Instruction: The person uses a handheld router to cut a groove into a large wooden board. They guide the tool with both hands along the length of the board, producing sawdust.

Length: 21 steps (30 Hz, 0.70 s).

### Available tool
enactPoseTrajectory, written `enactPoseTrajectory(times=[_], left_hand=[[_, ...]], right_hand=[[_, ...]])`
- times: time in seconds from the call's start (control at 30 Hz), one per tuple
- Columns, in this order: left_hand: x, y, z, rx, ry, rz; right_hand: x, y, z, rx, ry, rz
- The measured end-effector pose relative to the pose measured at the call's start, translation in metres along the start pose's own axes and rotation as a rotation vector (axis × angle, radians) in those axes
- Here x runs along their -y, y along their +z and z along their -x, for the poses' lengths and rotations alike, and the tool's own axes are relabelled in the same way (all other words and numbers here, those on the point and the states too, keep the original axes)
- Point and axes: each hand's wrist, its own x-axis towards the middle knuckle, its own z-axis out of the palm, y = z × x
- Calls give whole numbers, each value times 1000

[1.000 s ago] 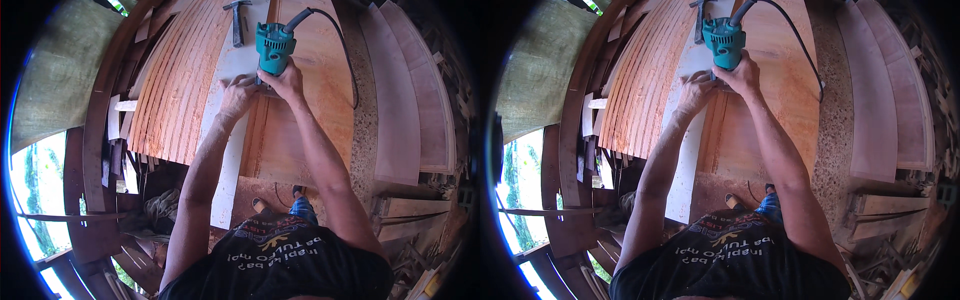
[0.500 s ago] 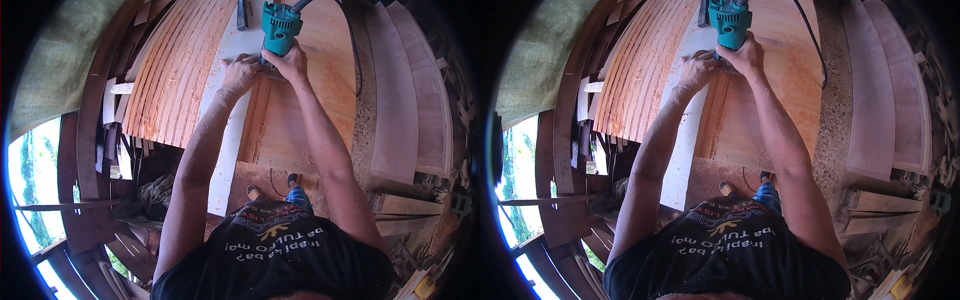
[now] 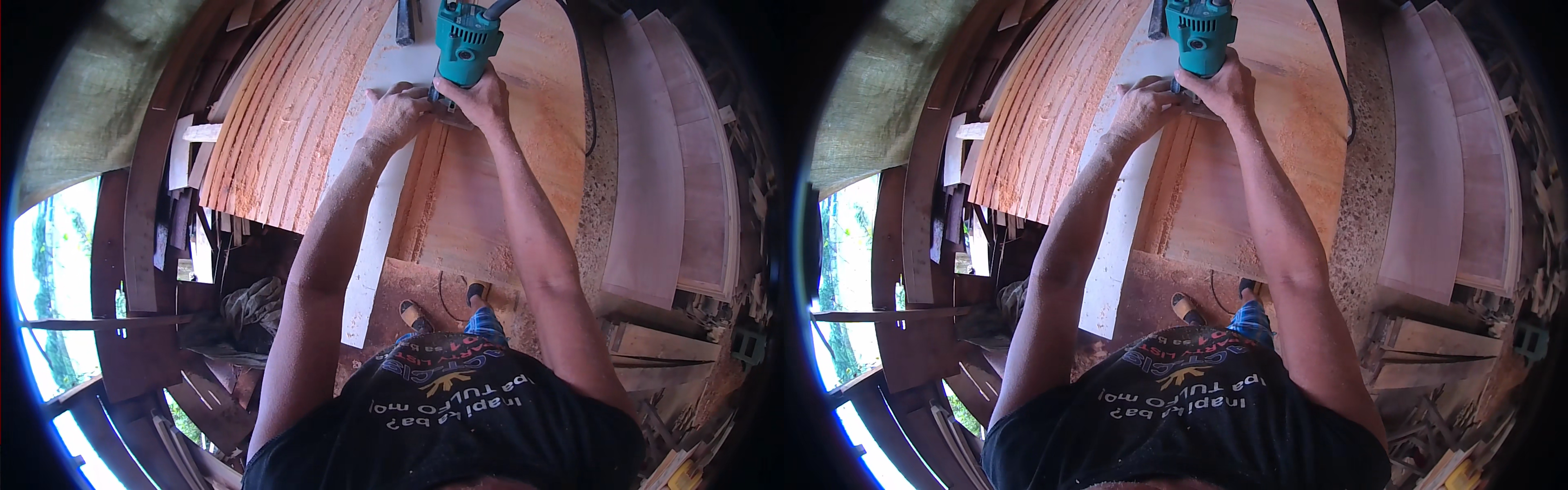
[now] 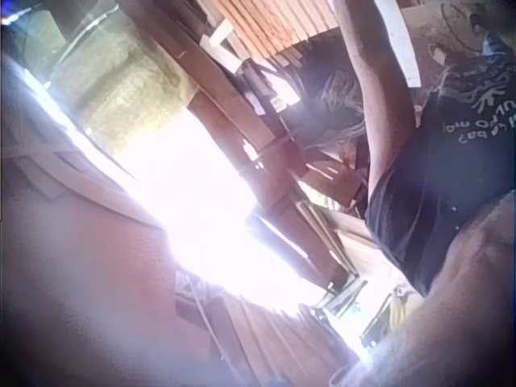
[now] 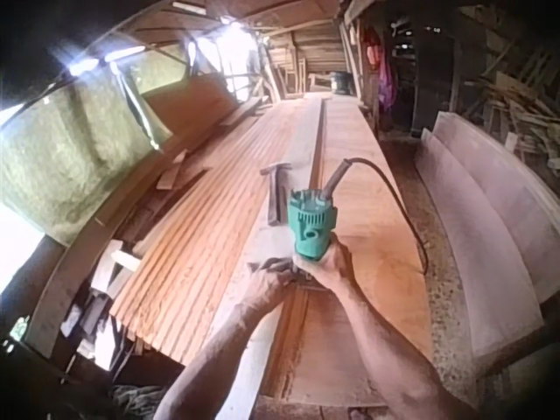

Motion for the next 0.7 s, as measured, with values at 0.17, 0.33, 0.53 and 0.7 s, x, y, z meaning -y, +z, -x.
enactPoseTrajectory(times=[0.17,0.33,0.53,0.7], left_hand=[[-5,-6,4,33,10,1],[-5,-11,9,53,3,14],[-3,-7,5,37,22,18],[-3,-3,-2,12,33,-8]], right_hand=[[1,-1,7,-10,-17,-4],[6,-1,15,-9,-11,-12],[4,-1,11,-20,-13,-29],[-3,1,1,-31,-7,-25]])
